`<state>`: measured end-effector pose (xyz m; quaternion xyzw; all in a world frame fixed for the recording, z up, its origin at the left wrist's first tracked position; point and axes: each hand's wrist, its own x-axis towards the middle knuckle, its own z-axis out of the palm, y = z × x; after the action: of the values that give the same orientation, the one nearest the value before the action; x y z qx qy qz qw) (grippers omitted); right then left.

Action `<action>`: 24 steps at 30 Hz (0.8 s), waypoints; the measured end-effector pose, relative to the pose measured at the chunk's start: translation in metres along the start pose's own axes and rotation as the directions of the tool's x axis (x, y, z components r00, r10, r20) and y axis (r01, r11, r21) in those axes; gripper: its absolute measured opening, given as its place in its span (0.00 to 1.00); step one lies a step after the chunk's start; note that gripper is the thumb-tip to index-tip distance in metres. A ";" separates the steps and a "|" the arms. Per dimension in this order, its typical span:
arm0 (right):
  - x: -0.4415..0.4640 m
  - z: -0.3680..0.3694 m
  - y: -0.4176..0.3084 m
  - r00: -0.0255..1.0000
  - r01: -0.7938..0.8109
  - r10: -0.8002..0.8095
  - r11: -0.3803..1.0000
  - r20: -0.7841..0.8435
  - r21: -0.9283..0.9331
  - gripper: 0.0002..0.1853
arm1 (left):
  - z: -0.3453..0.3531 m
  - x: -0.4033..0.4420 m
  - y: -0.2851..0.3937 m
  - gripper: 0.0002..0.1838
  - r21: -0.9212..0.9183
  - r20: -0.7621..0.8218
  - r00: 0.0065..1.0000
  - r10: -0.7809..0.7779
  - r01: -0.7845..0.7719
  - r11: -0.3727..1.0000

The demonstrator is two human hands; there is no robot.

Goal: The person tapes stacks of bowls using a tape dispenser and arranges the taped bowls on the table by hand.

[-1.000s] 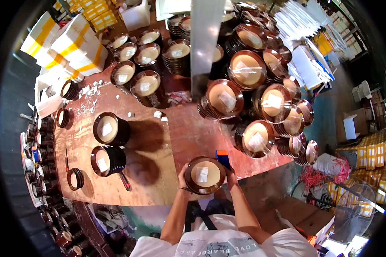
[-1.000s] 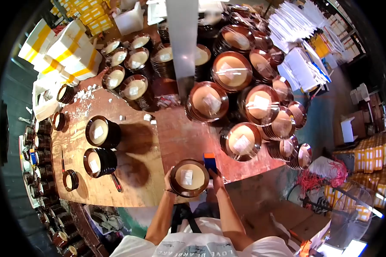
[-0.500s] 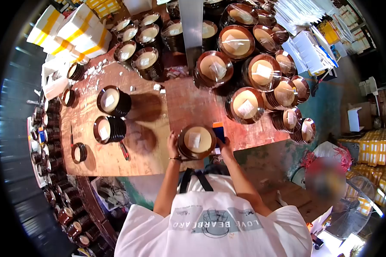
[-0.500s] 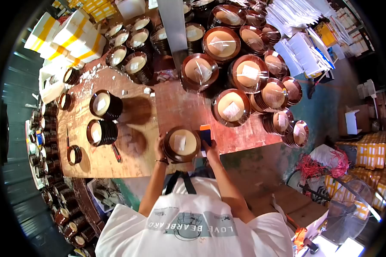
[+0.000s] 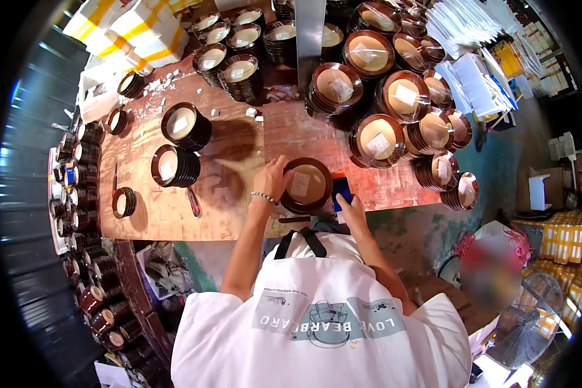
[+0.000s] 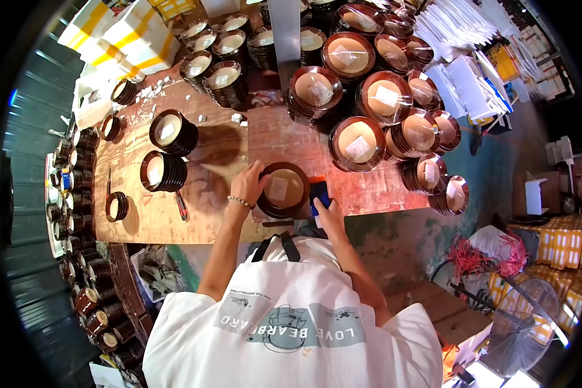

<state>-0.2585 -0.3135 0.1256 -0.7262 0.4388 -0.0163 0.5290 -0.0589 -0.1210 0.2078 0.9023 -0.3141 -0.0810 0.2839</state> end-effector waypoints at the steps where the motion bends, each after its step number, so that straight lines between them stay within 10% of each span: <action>1: -0.002 -0.002 -0.003 1.000 -0.002 0.002 1.000 -0.007 0.002 0.27 | 0.003 0.001 0.001 0.12 0.034 -0.005 1.000 -0.027 0.027 0.999; 10: -0.007 -0.010 0.024 0.999 -0.050 0.050 0.997 0.012 0.056 0.29 | -0.007 0.018 -0.018 0.17 0.110 0.160 0.979 0.126 -0.144 0.983; 24: -0.019 -0.030 0.103 0.972 -0.206 0.218 0.969 -0.082 0.137 0.35 | -0.013 0.008 -0.024 0.19 0.080 0.251 0.968 -0.030 0.010 0.997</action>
<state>-0.3486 -0.3293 0.0667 -0.6381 0.5371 -0.0228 0.5513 -0.0354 -0.1048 0.2047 0.8981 -0.3416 -0.1854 0.2057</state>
